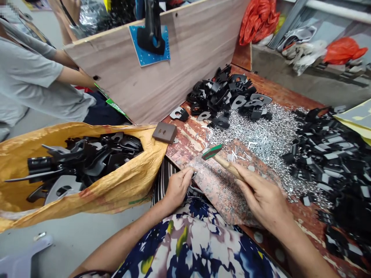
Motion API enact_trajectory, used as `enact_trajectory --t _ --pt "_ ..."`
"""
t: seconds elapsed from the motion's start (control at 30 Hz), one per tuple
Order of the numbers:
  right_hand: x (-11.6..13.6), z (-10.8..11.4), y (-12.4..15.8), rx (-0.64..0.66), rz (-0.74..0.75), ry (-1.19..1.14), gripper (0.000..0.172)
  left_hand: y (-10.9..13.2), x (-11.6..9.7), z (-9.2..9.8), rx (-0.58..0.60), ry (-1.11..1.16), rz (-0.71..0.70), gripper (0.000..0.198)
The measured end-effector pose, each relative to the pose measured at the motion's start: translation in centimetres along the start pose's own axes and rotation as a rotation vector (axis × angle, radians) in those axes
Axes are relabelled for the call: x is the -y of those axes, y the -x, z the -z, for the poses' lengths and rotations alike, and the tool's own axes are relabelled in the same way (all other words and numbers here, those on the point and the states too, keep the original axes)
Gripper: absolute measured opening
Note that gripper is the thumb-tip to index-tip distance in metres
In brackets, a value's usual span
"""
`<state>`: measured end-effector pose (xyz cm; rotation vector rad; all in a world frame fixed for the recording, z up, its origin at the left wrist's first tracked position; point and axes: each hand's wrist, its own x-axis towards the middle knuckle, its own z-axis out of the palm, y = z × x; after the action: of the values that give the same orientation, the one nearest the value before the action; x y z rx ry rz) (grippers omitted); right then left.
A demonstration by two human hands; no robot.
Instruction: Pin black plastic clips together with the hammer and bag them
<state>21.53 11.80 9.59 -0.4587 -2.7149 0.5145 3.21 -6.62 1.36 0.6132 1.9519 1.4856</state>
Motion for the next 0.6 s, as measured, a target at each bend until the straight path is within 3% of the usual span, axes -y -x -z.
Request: enact_trajectory --t 0.17,0.33,0.4,0.47,0.53,0.6 --pt "-0.3 -0.6 0.9 0.092 0.024 0.047 0.046 0.5 0.0 -0.7 -0.065 0.031 0.012 0.041" --pt "0.9 0.4 2.3 -0.089 0.086 -0.002 0.067 0.4 0.4 -0.9 -0.084 0.004 -0.035 0.042" --pt "1.3 -0.4 2.6 -0.118 0.124 -0.002 0.067 0.4 0.6 -0.9 -0.105 -0.002 -0.054 0.042" --pt "1.4 -1.7 2.7 -0.058 0.146 0.047 0.060 0.5 0.8 -0.9 -0.120 -0.004 -0.058 0.043" --pt "1.2 -2.7 2.8 0.003 0.131 0.083 0.055 0.6 1.0 -0.8 -0.126 -0.006 -0.056 0.043" --pt "0.9 -2.9 2.9 -0.024 0.098 0.041 0.056 0.7 1.2 -0.7 -0.119 -0.005 -0.054 0.043"
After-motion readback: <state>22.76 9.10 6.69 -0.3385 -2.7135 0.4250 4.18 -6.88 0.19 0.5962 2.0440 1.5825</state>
